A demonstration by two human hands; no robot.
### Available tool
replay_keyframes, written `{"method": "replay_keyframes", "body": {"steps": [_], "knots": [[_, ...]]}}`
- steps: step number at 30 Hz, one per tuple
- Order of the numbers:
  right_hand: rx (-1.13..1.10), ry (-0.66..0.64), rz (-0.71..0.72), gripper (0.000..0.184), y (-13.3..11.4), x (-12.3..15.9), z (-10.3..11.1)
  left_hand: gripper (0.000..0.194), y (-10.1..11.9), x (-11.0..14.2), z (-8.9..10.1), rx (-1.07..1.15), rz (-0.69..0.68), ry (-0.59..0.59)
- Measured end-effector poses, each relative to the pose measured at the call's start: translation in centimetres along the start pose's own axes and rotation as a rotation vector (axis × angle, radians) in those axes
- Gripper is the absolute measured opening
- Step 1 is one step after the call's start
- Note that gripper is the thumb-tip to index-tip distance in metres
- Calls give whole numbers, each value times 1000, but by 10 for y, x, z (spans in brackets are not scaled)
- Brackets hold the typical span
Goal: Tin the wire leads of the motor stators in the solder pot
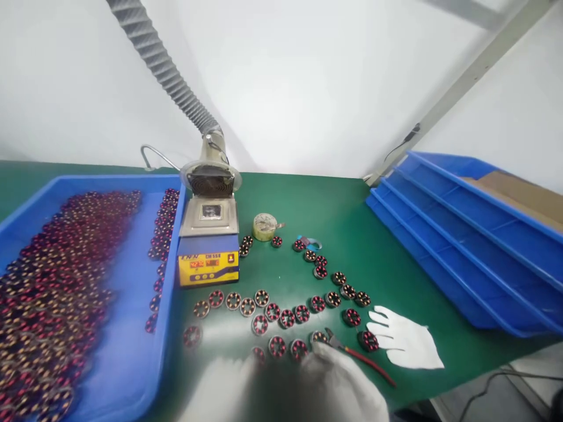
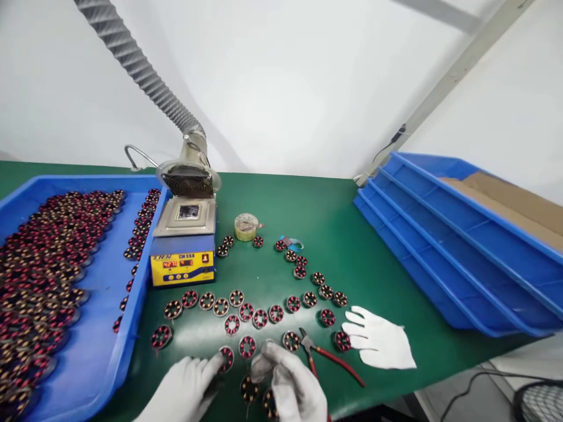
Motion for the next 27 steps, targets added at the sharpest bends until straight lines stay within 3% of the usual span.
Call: {"method": "replay_keyframes", "body": {"steps": [7,10,12,14,17,19,24,27], "knots": [[85,-187,60,21,5,-18,-10,44,0,-10,8,-48,-82,164],[106,-106,29,21,8,-3,-12,36,-3,-6,15,60,-61,261],[99,-25,-3,23,12,8,-16,23,-6,3,29,185,-59,358],[8,-24,-30,28,18,17,-25,25,-11,16,52,275,-72,531],[-217,-200,-110,42,25,22,-48,17,-15,35,86,331,-80,783],[-321,-285,-152,47,24,24,-65,18,-17,44,98,331,-64,881],[-373,-276,-170,31,-7,20,-98,20,-21,47,88,312,-67,1022],[-420,-325,-216,31,-31,-1,-112,20,-20,47,79,278,-191,976]]}}
Point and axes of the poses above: each hand's wrist, its own x-axis away from the middle knuckle, its own z-axis out of the back of the hand, y = z × x, the point moved 1 cm from there along -x, towards the middle knuckle, and after that the axes turned 6 degrees about -x, right-handed, at the moved point
